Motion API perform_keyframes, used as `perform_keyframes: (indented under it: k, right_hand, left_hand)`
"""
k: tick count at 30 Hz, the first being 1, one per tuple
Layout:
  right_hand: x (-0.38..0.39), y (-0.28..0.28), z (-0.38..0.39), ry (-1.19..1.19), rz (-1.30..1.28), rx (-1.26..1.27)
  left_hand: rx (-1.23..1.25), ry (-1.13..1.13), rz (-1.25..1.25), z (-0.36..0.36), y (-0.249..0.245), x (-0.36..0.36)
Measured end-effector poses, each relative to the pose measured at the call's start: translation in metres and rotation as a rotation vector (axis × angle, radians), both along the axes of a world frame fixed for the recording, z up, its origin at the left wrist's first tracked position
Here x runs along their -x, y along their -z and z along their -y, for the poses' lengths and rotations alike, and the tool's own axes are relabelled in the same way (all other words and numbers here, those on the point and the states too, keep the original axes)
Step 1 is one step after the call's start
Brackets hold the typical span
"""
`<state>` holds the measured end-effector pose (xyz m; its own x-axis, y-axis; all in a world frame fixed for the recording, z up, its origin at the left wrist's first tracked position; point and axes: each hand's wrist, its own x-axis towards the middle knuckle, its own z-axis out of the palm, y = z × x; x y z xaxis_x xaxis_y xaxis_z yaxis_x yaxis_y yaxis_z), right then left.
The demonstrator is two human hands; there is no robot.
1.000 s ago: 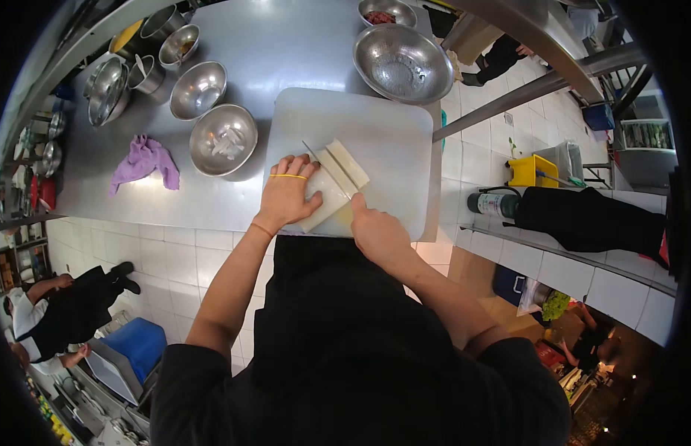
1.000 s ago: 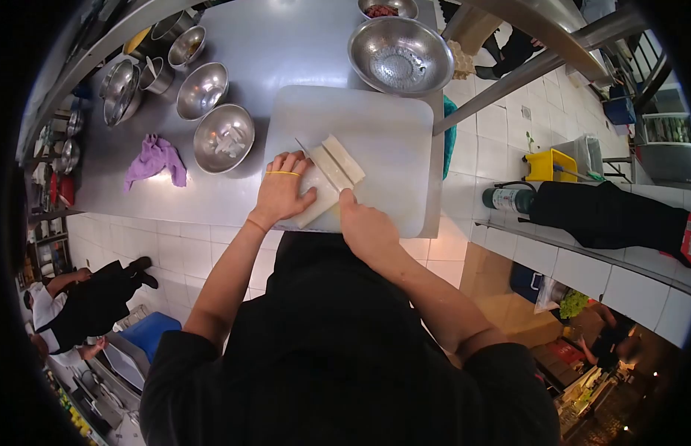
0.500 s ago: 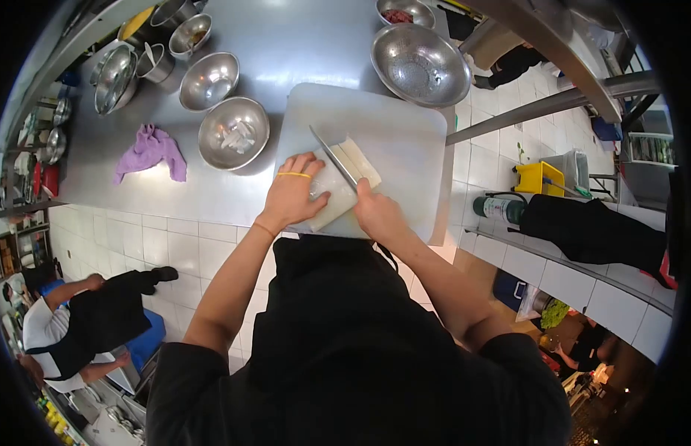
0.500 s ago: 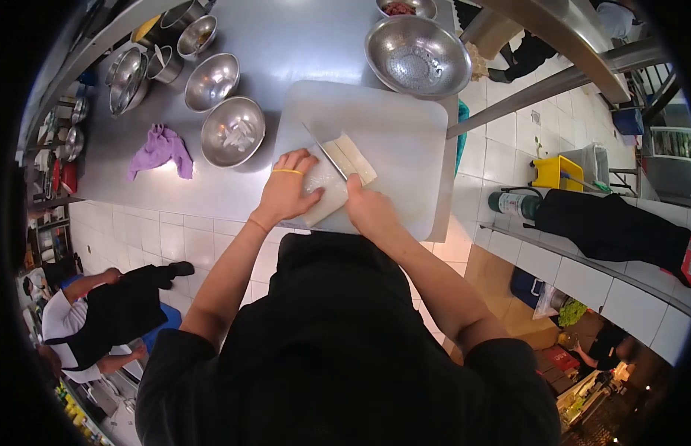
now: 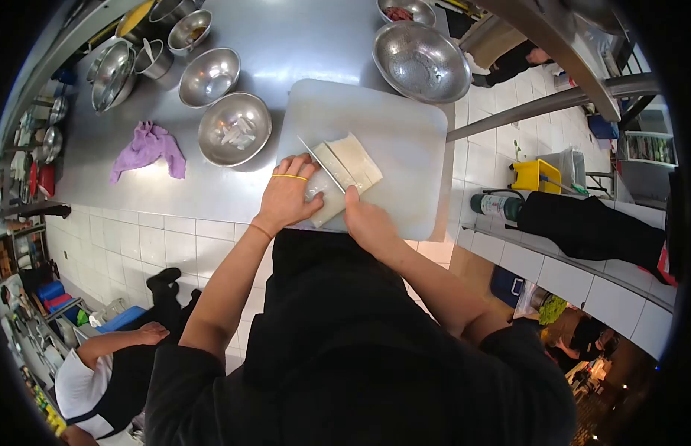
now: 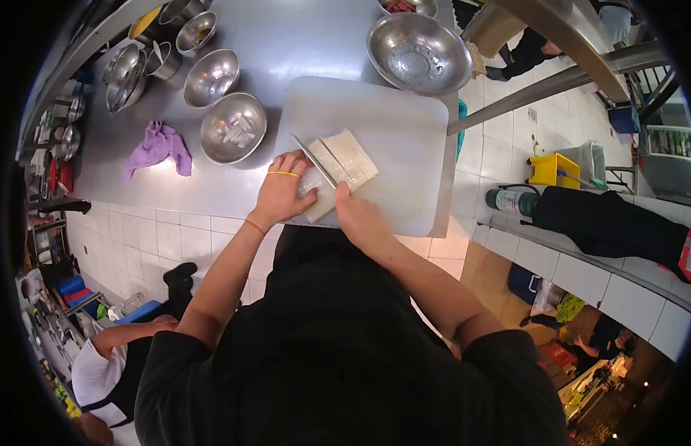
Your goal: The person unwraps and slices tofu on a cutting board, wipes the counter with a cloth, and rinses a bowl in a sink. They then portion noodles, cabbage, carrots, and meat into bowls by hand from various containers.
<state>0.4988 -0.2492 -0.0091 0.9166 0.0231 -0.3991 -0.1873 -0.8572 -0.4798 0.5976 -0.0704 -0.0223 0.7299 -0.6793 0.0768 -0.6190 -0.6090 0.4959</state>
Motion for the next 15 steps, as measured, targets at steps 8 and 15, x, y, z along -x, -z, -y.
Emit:
perform_keyframes:
  k: [8, 15]
  right_hand:
    - [-0.001, -0.057, 0.004, -0.096, -0.005, 0.022]
    - [0.014, -0.015, -0.020, -0.049, -0.016, -0.043]
  left_hand:
    - [0.010, 0.002, -0.006, -0.019, -0.005, 0.004]
    - [0.010, 0.020, -0.010, -0.020, -0.005, 0.002]
